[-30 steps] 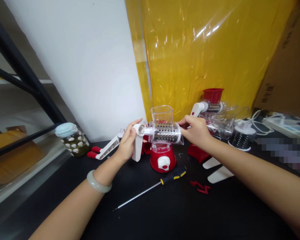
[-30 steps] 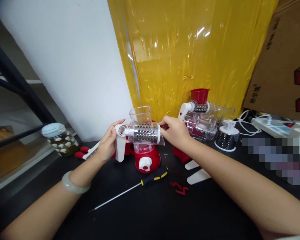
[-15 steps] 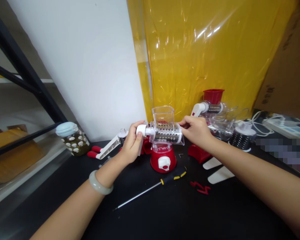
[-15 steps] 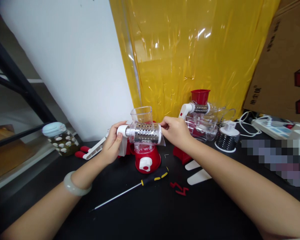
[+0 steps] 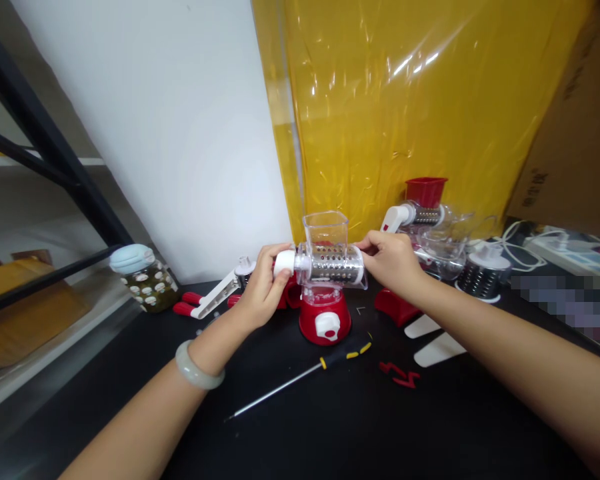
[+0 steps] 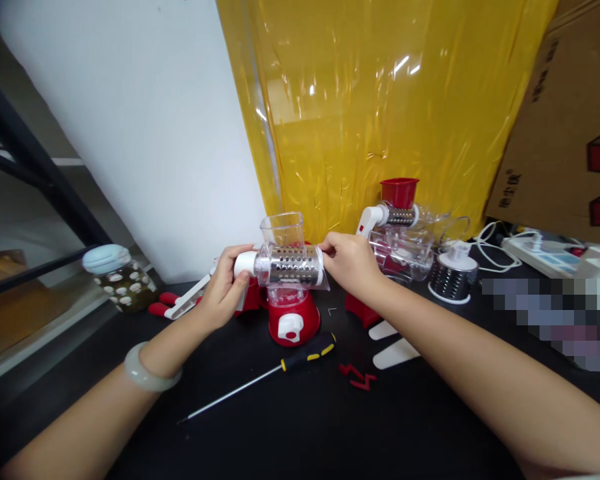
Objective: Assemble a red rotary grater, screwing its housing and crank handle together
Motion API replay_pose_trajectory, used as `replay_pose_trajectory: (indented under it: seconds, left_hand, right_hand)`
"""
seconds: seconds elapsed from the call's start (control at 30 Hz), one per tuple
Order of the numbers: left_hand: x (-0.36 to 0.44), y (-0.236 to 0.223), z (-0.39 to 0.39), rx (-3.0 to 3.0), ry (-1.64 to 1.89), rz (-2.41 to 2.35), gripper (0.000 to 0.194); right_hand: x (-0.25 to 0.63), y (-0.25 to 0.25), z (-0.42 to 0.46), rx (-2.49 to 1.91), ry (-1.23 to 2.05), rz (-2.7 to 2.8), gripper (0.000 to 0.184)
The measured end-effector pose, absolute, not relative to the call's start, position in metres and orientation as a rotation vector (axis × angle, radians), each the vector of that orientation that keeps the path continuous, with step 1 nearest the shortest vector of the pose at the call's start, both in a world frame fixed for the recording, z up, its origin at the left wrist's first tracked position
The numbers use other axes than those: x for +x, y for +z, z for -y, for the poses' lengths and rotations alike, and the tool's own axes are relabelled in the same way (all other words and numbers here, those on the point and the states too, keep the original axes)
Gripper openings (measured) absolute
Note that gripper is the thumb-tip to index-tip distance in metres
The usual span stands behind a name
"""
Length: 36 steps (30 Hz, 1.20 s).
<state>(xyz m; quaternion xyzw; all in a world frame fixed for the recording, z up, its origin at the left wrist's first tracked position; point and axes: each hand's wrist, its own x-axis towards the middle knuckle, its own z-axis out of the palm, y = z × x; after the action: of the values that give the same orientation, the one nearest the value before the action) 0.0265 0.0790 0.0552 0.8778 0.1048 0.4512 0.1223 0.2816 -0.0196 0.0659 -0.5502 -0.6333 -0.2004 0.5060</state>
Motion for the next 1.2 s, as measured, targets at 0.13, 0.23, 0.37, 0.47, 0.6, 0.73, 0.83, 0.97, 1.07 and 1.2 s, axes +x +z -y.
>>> replay_pose_trajectory:
  seconds: [0.13,0.23,0.37,0.47,0.6,0.73,0.83,0.97,1.07,1.2]
  left_hand:
    - [0.027,0.051,-0.081,2.486,1.311,-0.295,0.04]
    - [0.028,0.047,-0.084,2.396,1.345,-0.291,0.039]
    - [0.029,0.047,-0.084,2.429,1.349,-0.298,0.037]
    - [0.029,0.051,-0.081,2.486,1.357,-0.316,0.038]
    - [0.029,0.052,-0.081,2.5,1.353,-0.34,0.039]
    - [0.03,0.044,-0.085,2.367,1.367,-0.324,0.041]
    - [0.03,0.041,-0.088,2.316,1.358,-0.314,0.042]
    - [0.03,0.042,-0.087,2.333,1.343,-0.316,0.041]
    - [0.029,0.044,-0.086,2.403,1.358,-0.309,0.041]
    - [0.03,0.047,-0.084,2.551,1.408,-0.287,0.04]
  right_hand:
    - [0.283,0.066,0.02,-1.339,-0.527,1.558,0.016]
    - [0.284,0.067,0.021,-1.344,-0.568,1.578,0.015]
    - [0.284,0.067,0.021,-1.348,-0.609,1.593,0.014]
    - [0.284,0.066,0.021,-1.361,-0.644,1.587,0.015]
    - [0.284,0.066,0.02,-1.39,-0.7,1.592,0.018]
    - [0.284,0.069,0.022,-1.417,-0.754,1.617,0.02]
    - [0.284,0.071,0.024,-1.431,-0.795,1.639,0.019]
    - [0.284,0.073,0.026,-1.447,-0.844,1.673,0.021]
    - [0.284,0.073,0.026,-1.455,-0.879,1.692,0.023]
    - [0.284,0.073,0.027,-1.458,-0.917,1.718,0.023]
